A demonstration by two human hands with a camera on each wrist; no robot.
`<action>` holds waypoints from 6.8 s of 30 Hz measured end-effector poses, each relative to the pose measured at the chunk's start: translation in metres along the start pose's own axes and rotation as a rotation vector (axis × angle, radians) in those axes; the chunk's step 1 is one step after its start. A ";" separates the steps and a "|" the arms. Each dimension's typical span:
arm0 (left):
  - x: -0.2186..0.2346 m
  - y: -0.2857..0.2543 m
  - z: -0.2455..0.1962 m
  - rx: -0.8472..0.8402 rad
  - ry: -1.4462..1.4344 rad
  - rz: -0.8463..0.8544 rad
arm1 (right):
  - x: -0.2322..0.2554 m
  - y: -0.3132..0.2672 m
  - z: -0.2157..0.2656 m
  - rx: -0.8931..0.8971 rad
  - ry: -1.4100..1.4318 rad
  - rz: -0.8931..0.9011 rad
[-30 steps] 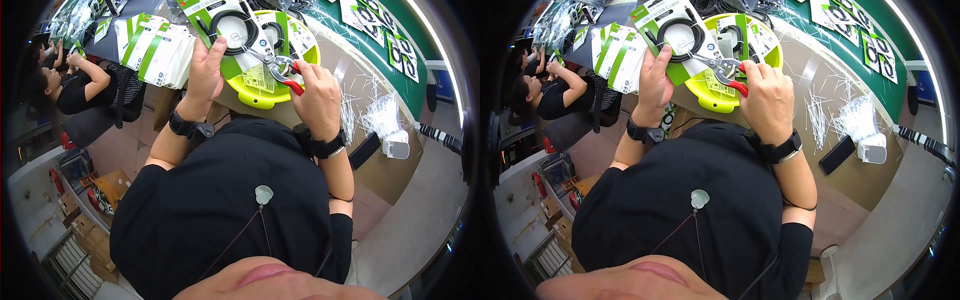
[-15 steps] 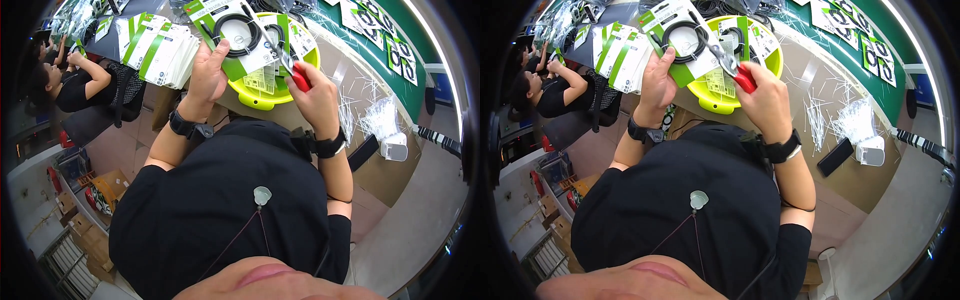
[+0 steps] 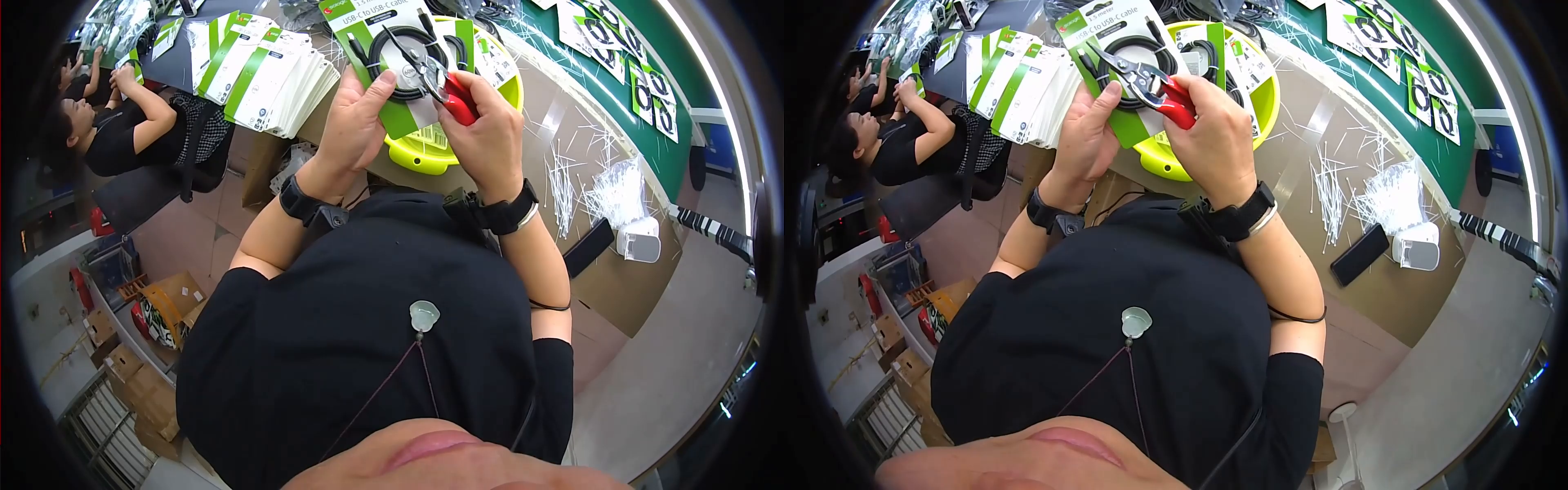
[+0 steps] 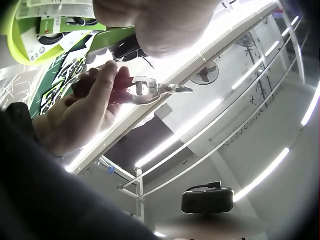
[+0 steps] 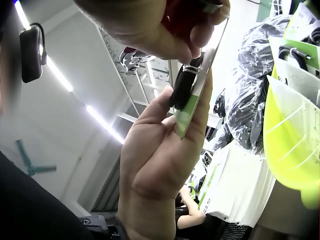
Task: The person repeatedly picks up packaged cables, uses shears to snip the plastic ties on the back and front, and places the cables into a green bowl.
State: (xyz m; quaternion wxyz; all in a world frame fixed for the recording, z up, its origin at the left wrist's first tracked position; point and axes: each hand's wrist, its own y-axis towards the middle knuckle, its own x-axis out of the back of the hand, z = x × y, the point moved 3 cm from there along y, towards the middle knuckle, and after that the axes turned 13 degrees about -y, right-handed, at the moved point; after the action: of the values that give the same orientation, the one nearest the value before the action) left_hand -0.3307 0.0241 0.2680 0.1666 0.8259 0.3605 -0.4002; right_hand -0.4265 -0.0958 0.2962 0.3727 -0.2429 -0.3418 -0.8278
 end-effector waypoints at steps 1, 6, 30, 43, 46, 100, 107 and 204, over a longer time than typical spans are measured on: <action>0.000 0.000 0.002 0.002 0.005 0.000 | 0.000 0.000 0.001 0.001 -0.002 0.005; -0.003 -0.001 0.007 -0.012 -0.019 0.013 | -0.004 -0.002 0.002 0.024 -0.044 -0.021; 0.236 -0.035 0.034 0.352 0.771 -0.473 | -0.015 -0.008 -0.104 -0.065 -0.684 -0.163; 0.109 -0.009 -0.024 0.240 0.957 -0.157 | -0.071 -0.020 -0.093 -0.370 0.005 0.289; 0.080 -0.004 -0.006 0.475 0.437 -0.166 | -0.041 -0.021 -0.076 -0.575 0.732 0.356; 0.014 0.012 -0.009 0.480 0.148 -0.130 | 0.054 -0.008 -0.024 0.248 -0.618 0.380; 0.015 0.009 -0.008 0.478 0.148 -0.124 | 0.052 -0.003 -0.043 0.044 -0.351 0.266; 0.246 -0.028 0.008 0.063 1.580 -0.450 | -0.063 -0.007 -0.083 -0.195 -0.365 0.359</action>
State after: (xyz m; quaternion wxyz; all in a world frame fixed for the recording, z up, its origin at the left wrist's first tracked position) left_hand -0.2527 0.1526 0.0715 -0.2438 0.7763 0.5172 0.2652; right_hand -0.4061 -0.1253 0.1982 0.4206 -0.4795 -0.2735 -0.7200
